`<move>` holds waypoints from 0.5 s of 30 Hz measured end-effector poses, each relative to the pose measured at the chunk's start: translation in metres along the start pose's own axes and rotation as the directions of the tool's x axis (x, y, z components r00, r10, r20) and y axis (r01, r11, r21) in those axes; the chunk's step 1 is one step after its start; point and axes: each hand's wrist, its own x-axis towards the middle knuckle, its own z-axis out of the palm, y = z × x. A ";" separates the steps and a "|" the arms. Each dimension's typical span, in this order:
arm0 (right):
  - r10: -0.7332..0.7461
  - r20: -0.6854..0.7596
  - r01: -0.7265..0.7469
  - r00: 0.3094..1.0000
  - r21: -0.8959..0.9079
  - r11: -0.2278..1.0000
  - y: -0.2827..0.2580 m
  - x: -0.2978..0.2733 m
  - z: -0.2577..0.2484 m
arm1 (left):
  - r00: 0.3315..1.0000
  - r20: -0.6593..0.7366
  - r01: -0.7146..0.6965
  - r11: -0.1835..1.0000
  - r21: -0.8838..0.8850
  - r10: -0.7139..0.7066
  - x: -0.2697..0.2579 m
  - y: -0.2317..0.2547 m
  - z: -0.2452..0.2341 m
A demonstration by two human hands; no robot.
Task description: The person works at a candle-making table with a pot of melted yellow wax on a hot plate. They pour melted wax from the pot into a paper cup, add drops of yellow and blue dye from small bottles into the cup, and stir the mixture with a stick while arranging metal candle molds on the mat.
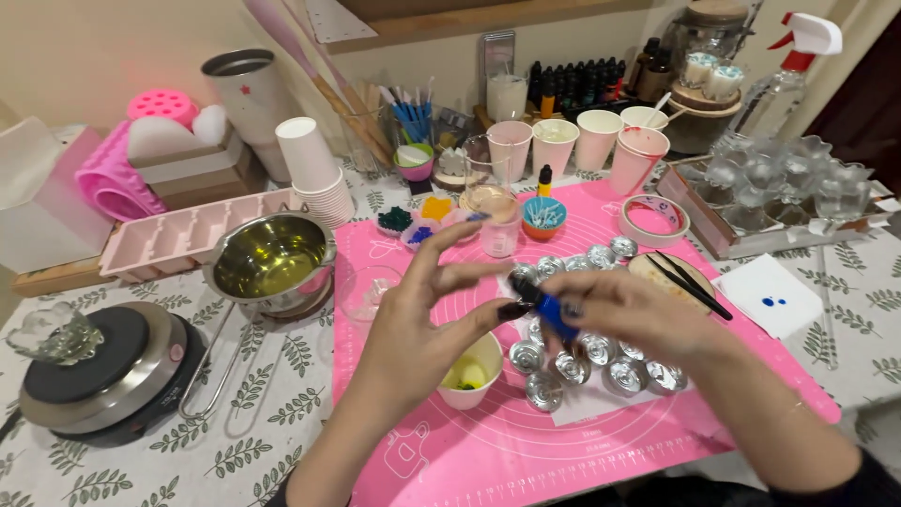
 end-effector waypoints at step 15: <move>-0.454 -0.622 -0.335 0.639 -0.755 0.563 0.052 0.139 -0.207 | 0.965 -0.211 -0.003 0.811 0.585 0.155 -0.060 -0.042 0.018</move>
